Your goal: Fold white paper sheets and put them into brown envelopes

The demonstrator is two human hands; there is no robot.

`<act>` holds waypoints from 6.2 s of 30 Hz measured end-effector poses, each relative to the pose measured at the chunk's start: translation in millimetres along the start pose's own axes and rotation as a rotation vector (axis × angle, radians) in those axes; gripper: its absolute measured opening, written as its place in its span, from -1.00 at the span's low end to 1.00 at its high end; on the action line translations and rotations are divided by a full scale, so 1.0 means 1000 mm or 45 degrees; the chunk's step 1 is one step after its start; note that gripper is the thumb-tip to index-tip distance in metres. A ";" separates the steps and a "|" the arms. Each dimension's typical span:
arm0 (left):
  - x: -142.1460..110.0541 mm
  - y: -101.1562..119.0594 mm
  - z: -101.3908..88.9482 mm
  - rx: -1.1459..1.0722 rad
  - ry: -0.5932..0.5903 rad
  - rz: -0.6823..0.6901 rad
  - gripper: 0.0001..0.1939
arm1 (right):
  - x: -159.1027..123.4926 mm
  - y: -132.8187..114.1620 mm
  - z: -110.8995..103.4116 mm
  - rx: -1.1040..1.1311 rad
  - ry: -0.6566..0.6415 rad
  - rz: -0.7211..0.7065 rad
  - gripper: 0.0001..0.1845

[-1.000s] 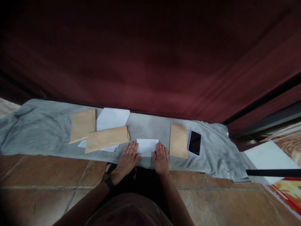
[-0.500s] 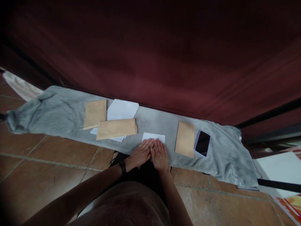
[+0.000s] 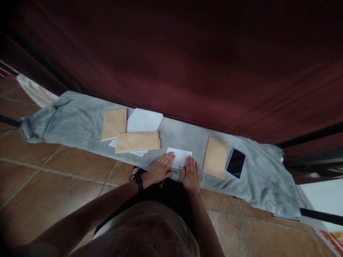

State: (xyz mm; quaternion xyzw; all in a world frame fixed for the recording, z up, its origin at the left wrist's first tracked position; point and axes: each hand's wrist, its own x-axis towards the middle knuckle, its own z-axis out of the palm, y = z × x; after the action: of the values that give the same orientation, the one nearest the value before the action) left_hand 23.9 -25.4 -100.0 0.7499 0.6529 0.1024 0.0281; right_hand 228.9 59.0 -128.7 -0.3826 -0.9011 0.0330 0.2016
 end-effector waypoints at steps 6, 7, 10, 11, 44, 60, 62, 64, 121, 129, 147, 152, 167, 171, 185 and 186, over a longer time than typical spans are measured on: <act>-0.005 -0.007 -0.003 0.018 0.005 -0.052 -0.20 | -0.003 0.005 -0.002 -0.009 0.023 0.028 -0.36; -0.006 -0.008 -0.004 0.022 0.007 -0.064 -0.20 | -0.004 0.005 -0.001 -0.011 0.029 0.036 -0.36; -0.010 -0.012 -0.005 0.034 0.017 -0.099 -0.21 | -0.006 0.007 0.000 -0.004 0.040 0.057 -0.37; -0.010 -0.012 -0.005 0.034 0.023 -0.111 -0.22 | -0.006 0.007 0.000 0.005 0.044 0.067 -0.37; 0.012 -0.148 -0.067 -0.046 -0.282 -0.621 0.26 | 0.155 -0.109 0.021 0.515 -0.331 0.254 -0.55; 0.001 -0.131 -0.083 -0.058 0.034 -0.316 0.23 | 0.161 -0.114 0.025 1.019 -0.097 0.431 -0.83; 0.000 -0.124 -0.088 -0.013 0.102 -0.278 0.21 | 0.154 -0.112 0.022 1.054 -0.047 0.447 -0.83; 0.000 -0.115 -0.093 0.041 0.150 -0.252 0.20 | 0.147 -0.110 0.017 1.074 -0.008 0.457 -0.80; -0.056 -0.115 -0.082 0.117 0.040 -0.281 0.06 | 0.069 -0.016 -0.019 0.579 -0.111 1.006 -0.65; -0.059 -0.118 -0.081 0.065 0.025 -0.307 0.06 | 0.064 -0.001 -0.029 0.972 0.120 0.925 -0.68; -0.057 -0.116 -0.075 0.026 0.008 -0.254 0.14 | 0.068 -0.007 -0.029 1.155 -0.145 0.704 -0.89; -0.045 -0.103 -0.077 0.029 0.031 -0.191 0.13 | 0.073 -0.016 -0.028 1.150 -0.237 0.668 -0.78; -0.028 -0.076 -0.070 -0.023 0.021 -0.054 0.16 | 0.085 -0.067 -0.009 1.162 -0.344 0.503 -0.76; -0.027 -0.076 -0.070 -0.025 0.053 -0.060 0.15 | 0.083 -0.065 -0.014 1.114 -0.262 0.492 -0.74; -0.010 -0.067 -0.068 -0.002 0.092 0.012 0.14 | 0.078 -0.061 -0.003 1.029 -0.116 0.659 -0.78; -0.010 -0.068 -0.067 -0.002 0.093 0.016 0.14 | 0.077 -0.060 -0.002 1.037 -0.099 0.682 -0.79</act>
State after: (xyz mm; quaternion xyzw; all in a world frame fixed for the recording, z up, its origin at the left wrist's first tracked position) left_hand -56.1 -31.5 -47.5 0.7497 0.6487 0.1305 0.0040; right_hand 140.6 70.4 -87.5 -0.4894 -0.6918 0.4478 0.2853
